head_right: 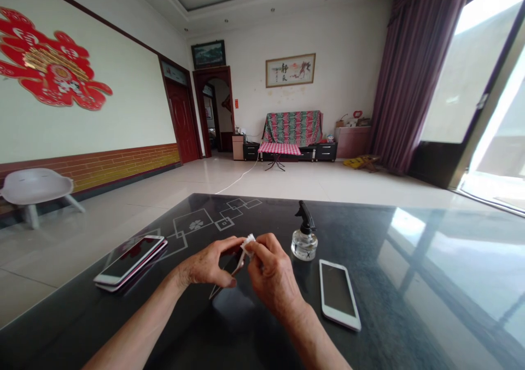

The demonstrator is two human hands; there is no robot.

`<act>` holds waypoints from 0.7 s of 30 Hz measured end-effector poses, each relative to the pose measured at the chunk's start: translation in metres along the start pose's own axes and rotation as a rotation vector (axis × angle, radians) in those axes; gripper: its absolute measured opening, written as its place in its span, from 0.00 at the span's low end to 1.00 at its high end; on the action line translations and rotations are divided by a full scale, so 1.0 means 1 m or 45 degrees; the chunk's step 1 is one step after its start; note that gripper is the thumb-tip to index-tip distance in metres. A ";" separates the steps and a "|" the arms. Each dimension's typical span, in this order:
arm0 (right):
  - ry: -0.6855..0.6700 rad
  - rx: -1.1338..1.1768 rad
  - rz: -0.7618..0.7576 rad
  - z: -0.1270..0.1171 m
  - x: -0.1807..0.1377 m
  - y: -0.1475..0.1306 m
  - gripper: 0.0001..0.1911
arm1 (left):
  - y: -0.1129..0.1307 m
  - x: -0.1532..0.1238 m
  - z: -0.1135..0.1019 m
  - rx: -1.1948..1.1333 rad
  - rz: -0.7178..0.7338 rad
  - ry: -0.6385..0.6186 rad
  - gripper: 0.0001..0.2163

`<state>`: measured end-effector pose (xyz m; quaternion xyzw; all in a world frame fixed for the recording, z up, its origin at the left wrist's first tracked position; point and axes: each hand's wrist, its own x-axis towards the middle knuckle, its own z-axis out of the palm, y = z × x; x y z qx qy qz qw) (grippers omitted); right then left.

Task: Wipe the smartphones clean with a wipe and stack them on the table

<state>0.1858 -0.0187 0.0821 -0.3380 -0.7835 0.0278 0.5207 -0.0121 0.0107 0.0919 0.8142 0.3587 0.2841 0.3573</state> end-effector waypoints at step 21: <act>-0.052 0.213 -0.067 -0.004 0.000 -0.018 0.15 | 0.006 -0.001 -0.006 -0.349 0.026 -0.103 0.38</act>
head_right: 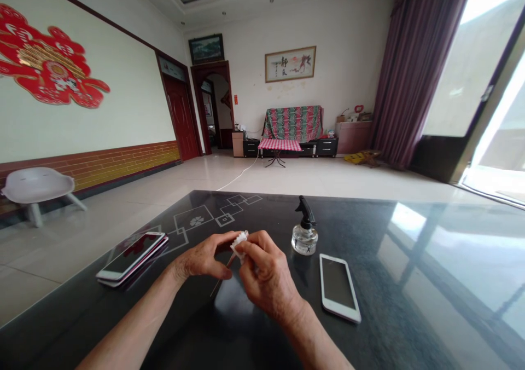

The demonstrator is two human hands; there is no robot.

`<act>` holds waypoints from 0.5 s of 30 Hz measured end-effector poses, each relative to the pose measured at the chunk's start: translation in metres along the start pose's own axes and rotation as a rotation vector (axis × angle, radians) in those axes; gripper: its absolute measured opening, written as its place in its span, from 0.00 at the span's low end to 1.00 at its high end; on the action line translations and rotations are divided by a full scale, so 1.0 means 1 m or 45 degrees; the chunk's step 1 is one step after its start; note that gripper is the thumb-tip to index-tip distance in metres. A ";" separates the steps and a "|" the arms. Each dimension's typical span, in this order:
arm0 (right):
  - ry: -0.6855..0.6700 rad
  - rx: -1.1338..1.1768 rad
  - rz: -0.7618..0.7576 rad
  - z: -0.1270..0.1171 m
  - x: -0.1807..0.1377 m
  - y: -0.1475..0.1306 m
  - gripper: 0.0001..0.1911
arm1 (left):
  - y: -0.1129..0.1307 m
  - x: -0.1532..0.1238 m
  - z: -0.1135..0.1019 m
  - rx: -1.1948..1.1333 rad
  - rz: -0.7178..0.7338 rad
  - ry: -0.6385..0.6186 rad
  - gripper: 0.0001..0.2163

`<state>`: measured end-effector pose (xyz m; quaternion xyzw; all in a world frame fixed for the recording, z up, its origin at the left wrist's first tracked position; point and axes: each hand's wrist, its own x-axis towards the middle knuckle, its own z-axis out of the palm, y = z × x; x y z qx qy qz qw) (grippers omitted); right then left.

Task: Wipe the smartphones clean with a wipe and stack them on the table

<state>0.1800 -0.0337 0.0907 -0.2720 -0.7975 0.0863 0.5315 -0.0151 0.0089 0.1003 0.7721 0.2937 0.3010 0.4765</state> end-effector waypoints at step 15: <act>0.098 -0.143 0.031 -0.003 -0.002 0.024 0.14 | 0.003 0.002 0.006 0.149 0.034 -0.070 0.37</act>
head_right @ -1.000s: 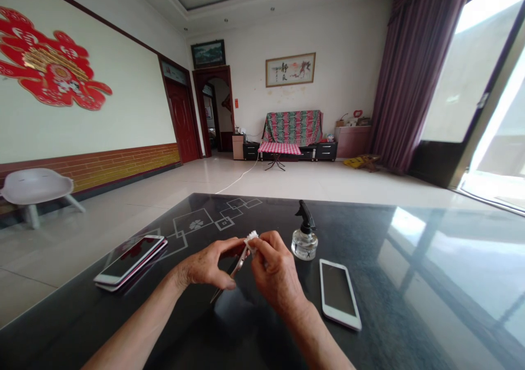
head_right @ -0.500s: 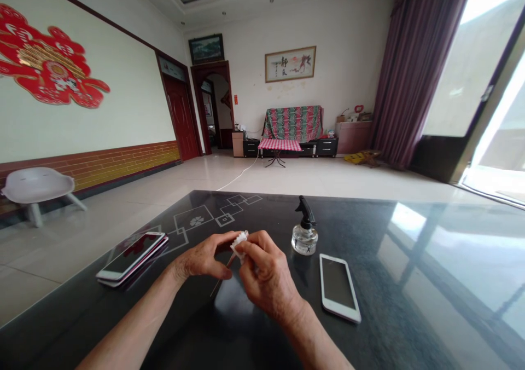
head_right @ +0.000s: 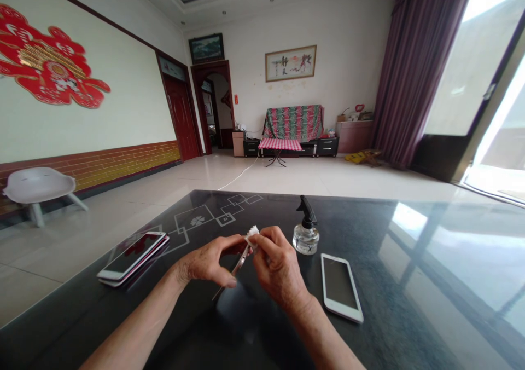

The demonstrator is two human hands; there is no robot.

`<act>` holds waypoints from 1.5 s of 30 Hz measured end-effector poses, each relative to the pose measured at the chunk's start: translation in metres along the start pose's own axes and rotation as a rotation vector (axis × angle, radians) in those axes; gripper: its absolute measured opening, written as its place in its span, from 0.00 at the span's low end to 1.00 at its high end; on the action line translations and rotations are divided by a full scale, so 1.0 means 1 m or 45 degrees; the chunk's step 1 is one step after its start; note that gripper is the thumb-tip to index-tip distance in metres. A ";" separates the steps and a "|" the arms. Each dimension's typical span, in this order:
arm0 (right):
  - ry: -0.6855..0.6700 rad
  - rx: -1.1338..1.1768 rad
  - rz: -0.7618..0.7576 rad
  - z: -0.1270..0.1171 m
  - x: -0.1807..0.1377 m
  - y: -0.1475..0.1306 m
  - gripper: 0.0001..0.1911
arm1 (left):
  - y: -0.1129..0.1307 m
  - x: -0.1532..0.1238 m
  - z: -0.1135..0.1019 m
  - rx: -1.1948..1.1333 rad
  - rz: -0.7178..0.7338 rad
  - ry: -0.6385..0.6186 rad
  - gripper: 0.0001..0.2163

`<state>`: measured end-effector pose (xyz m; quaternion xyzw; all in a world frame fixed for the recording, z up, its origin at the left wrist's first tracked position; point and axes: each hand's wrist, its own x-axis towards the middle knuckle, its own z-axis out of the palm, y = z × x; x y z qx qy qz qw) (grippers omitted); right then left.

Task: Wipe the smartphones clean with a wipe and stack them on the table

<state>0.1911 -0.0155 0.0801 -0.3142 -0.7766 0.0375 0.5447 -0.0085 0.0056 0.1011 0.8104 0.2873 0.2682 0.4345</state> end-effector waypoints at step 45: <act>0.036 0.116 -0.029 0.010 -0.002 -0.021 0.17 | 0.003 -0.003 -0.003 -0.061 -0.035 0.062 0.37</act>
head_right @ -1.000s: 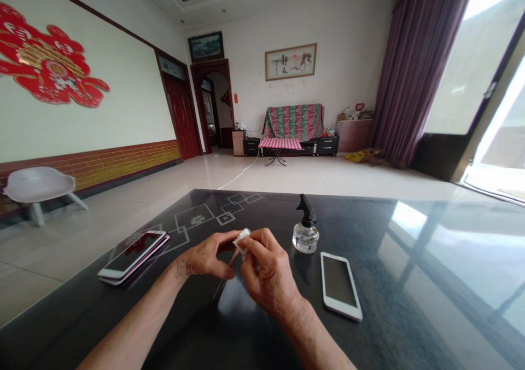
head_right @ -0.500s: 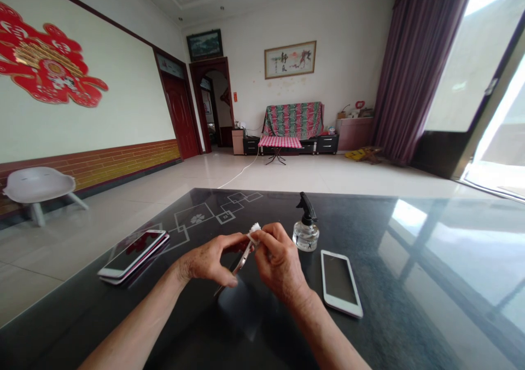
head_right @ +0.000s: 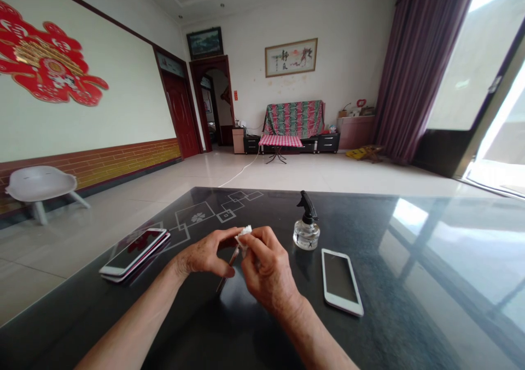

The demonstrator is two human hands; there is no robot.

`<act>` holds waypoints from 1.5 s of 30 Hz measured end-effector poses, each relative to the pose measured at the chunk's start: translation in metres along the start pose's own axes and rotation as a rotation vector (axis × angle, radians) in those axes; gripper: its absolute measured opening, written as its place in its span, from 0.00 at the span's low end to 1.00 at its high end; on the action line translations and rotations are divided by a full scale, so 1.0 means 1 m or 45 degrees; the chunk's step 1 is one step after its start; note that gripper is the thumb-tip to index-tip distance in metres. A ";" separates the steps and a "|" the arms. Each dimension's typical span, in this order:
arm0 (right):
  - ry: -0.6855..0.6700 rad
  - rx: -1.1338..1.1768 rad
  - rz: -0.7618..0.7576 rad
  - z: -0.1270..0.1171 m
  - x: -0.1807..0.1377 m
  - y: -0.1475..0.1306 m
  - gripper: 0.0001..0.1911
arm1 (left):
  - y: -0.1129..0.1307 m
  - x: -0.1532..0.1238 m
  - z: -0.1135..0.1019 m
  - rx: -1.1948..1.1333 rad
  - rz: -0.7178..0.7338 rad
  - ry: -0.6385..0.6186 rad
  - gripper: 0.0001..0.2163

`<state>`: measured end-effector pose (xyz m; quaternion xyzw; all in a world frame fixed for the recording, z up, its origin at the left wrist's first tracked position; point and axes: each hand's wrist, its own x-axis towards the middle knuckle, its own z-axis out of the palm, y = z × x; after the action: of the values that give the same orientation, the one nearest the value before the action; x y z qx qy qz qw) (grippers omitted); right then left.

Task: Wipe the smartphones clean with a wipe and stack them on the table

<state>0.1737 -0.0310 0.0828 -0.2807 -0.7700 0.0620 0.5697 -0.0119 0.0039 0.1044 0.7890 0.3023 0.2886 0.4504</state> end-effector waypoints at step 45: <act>0.077 -0.097 0.065 -0.002 -0.002 0.017 0.14 | 0.004 0.000 0.000 0.070 0.029 -0.136 0.38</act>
<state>0.1820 -0.0181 0.0752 -0.3235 -0.7468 0.0385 0.5798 -0.0113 0.0024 0.1082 0.8187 0.2765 0.2428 0.4407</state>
